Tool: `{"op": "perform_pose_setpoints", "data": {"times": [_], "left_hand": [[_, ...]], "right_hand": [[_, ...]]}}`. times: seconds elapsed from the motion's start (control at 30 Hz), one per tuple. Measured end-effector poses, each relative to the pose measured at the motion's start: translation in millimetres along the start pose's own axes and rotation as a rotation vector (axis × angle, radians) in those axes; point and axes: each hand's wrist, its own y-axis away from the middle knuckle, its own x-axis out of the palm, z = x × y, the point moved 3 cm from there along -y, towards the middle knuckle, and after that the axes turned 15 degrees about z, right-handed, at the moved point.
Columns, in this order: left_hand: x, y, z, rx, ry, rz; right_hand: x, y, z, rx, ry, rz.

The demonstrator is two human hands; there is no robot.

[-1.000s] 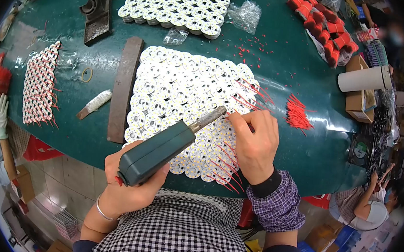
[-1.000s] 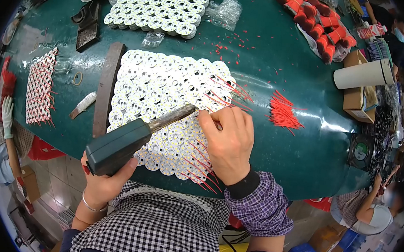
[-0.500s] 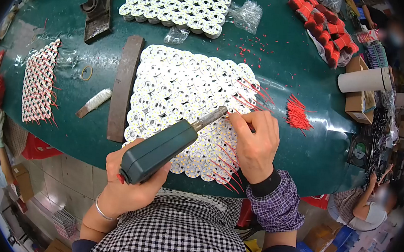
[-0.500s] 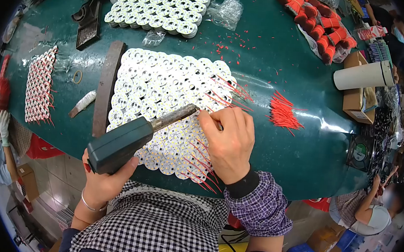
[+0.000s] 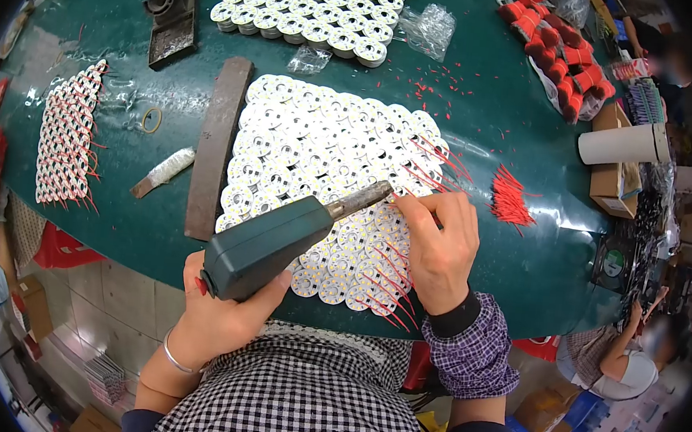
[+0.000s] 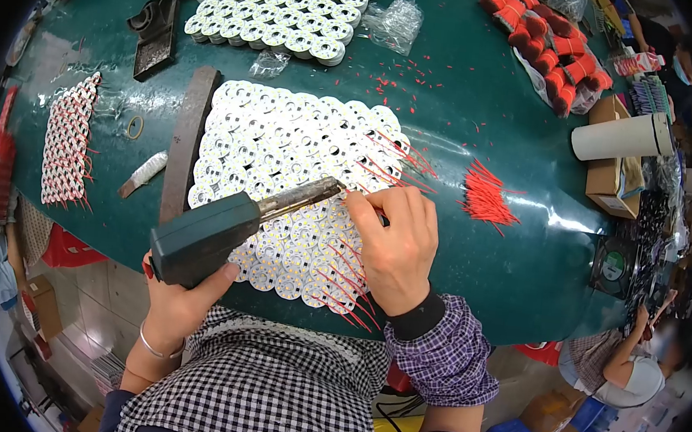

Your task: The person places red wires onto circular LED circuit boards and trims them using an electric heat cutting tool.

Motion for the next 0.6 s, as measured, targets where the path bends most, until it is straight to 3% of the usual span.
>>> {"op": "perform_pose_setpoints", "data": {"times": [0.17,0.23,0.43,0.6], "left_hand": [[0,3,3,-0.096,0.114,-0.018],[2,8,11,-0.381,0.374,0.047],[2,3,7,-0.369,0.769,-0.148],[3,7,5,-0.323,0.620,-0.131]], "right_hand": [[1,0,-3,0.000,-0.047,-0.027],[2,0,-5,0.000,-0.070,-0.034],[1,2,-5,-0.003,-0.066,-0.050],[2,1,-5,-0.002,-0.075,-0.063]]}}
